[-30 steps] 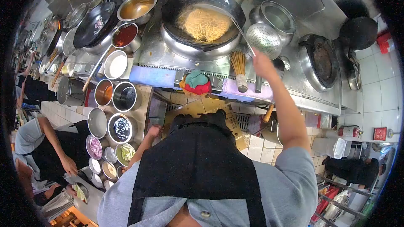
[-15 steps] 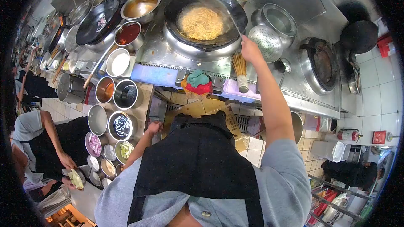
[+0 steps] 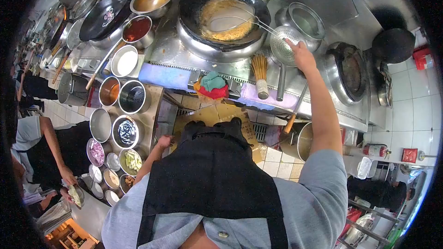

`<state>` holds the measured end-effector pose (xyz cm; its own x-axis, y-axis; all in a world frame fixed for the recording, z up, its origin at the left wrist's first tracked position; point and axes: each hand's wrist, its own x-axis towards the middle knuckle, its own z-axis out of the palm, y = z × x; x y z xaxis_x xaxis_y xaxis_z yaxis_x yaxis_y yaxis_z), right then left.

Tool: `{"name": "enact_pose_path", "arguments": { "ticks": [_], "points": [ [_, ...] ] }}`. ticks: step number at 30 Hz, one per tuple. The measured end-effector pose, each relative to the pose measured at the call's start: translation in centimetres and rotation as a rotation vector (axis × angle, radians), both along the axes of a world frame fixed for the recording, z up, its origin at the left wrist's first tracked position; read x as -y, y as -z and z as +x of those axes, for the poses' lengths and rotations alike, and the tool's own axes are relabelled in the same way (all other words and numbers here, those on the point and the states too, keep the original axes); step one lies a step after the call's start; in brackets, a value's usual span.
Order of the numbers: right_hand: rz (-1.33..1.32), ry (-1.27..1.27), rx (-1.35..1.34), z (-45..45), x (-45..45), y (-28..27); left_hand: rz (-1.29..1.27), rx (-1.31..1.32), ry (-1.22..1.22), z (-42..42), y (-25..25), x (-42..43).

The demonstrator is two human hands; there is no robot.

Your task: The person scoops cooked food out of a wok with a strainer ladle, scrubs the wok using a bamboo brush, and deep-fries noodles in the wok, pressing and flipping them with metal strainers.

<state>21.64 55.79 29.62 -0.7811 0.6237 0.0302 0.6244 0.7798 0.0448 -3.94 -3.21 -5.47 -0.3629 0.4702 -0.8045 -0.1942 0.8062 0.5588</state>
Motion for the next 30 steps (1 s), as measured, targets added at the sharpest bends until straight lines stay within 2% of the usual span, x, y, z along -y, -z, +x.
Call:
{"name": "enact_pose_path", "arguments": {
  "ticks": [5,8,10,12,13,15,16,18,19,20,22,26,28,29,30],
  "points": [
    [0.045,0.102,-0.02,0.6,2.2,-0.3,-0.008,0.122,-0.142,-0.3,-4.6,-2.5],
    [-0.055,0.106,-0.029,1.0,4.3,2.5,0.052,0.103,-0.101,-1.2,-4.2,-3.3],
    [-0.192,0.104,-0.085,-0.3,8.3,2.0,0.022,0.069,-0.08,-1.2,-4.5,-3.8],
    [-0.136,-0.094,-0.371,-0.8,10.5,4.2,0.043,0.057,-0.104,-0.9,-3.9,-3.7],
    [-0.137,-0.096,-0.374,-2.0,13.0,2.9,0.071,0.042,-0.128,-1.0,-3.7,-3.8],
    [-1.019,0.506,-0.563,-4.7,18.1,-2.3,0.076,0.072,-0.145,-0.8,-4.2,-4.0],
    [-1.021,0.5,-0.565,-5.0,18.4,-3.2,0.081,0.105,-0.163,-0.8,-3.9,-3.7],
    [-1.207,0.554,-0.885,-5.7,18.8,-4.2,0.058,0.062,-0.124,-1.2,-2.0,-2.9],
    [-1.206,0.549,-0.889,-6.1,17.9,-3.7,0.037,0.027,-0.08,-1.3,-0.4,-2.5],
    [-1.125,0.501,-0.821,-6.5,16.2,-2.7,0.097,0.131,-0.16,-1.3,0.7,-1.9],
    [-0.985,0.355,-0.656,-7.7,12.6,-0.5,0.066,0.078,-0.105,-0.9,-0.6,-1.9],
    [-0.854,0.309,-0.542,-9.9,8.8,2.3,0.016,0.047,-0.038,-0.5,-3.5,-1.9],
    [-0.664,0.147,-0.346,-9.9,8.1,2.5,0.048,0.082,-0.066,-1.3,1.0,-0.6],
    [-0.66,0.146,-0.347,-9.4,7.2,3.3,0.077,0.121,-0.098,-1.6,2.7,-0.3],
    [-0.431,-0.049,-0.284,-8.4,5.9,4.6,0.079,0.121,-0.096,-1.5,2.0,-0.6]
  ]
}}
